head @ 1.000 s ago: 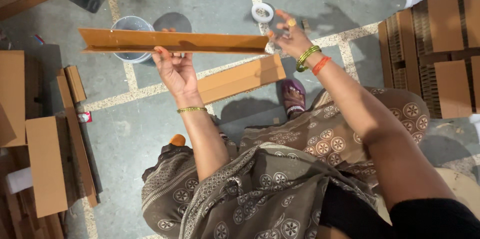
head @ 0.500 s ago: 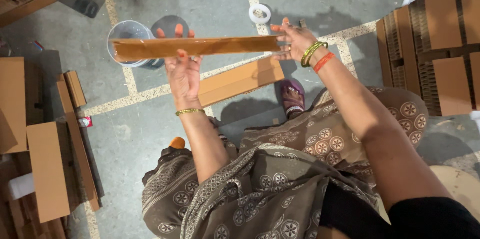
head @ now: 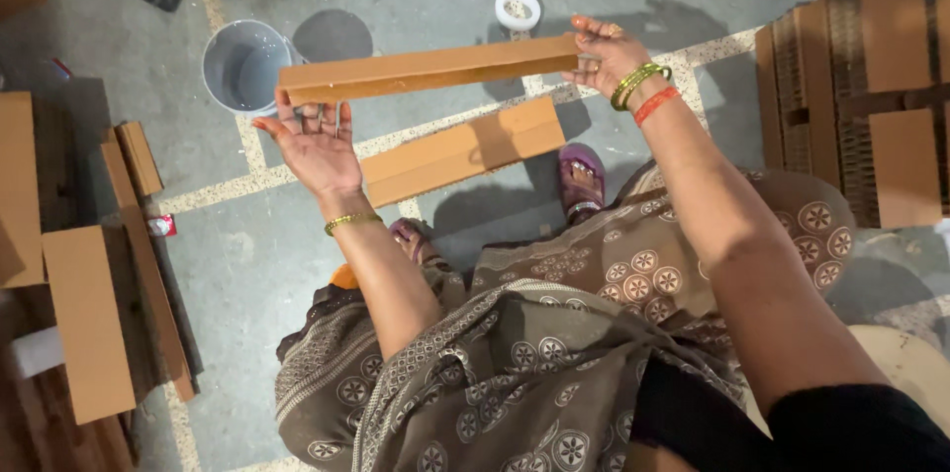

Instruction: The person sits on the floor and assembles cardboard boxes by hand. They fold the flaps of the cardboard pieces, apply adhesive, and press the edges together to form rectangular boxes. The person handles multiple cardboard pieces and stacks the finished boxes.

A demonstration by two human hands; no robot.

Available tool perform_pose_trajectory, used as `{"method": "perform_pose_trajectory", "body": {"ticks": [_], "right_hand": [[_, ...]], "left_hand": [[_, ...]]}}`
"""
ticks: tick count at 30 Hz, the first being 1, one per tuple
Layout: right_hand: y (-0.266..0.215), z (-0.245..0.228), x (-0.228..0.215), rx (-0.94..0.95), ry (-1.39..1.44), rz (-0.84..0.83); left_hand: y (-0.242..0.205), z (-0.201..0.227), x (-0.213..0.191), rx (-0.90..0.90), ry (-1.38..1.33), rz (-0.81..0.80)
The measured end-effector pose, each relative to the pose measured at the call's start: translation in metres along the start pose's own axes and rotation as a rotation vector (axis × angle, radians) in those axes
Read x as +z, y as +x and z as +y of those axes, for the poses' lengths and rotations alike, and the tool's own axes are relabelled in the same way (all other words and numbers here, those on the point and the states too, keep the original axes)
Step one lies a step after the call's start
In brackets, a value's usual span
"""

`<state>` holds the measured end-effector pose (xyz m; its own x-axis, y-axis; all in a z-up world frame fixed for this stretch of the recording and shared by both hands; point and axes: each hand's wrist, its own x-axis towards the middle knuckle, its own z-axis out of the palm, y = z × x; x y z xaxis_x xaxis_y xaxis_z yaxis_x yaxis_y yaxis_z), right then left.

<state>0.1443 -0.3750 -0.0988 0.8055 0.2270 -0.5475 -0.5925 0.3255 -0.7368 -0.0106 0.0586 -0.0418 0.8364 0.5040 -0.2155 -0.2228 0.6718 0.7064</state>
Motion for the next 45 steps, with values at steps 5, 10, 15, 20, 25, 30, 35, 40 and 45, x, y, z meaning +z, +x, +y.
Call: {"method": "perform_pose_trajectory", "body": {"ticks": [5,10,15,20,25,30,35,40,45], "right_hand": [[0.016,0.009,-0.004,-0.03,0.009,0.023],[0.045,0.039,-0.02,-0.049,-0.013,0.072],[0.086,0.082,-0.04,-0.134,-0.017,0.116],[0.102,0.115,-0.049,-0.169,-0.122,0.183],[0.119,0.153,-0.065,-0.172,0.028,0.202],[0.129,0.181,-0.082,-0.214,-0.103,0.17],[0.128,0.192,-0.083,-0.269,-0.132,0.175],[0.119,0.196,-0.079,-0.315,-0.14,0.139],[0.114,0.194,-0.071,-0.407,-0.168,0.048]], "left_hand": [[0.026,-0.031,-0.051,0.033,0.05,0.042],[0.043,-0.058,-0.084,-0.092,0.204,0.217],[0.042,-0.071,-0.087,-0.203,0.38,0.356],[0.055,-0.101,-0.111,-0.129,0.429,0.269],[0.061,-0.128,-0.147,-0.113,0.666,0.225],[0.054,-0.137,-0.158,-0.293,0.793,0.356],[0.055,-0.156,-0.19,-0.038,1.013,0.22],[0.056,-0.177,-0.214,-0.039,0.984,0.261],[0.054,-0.188,-0.233,-0.006,0.954,0.261]]}}
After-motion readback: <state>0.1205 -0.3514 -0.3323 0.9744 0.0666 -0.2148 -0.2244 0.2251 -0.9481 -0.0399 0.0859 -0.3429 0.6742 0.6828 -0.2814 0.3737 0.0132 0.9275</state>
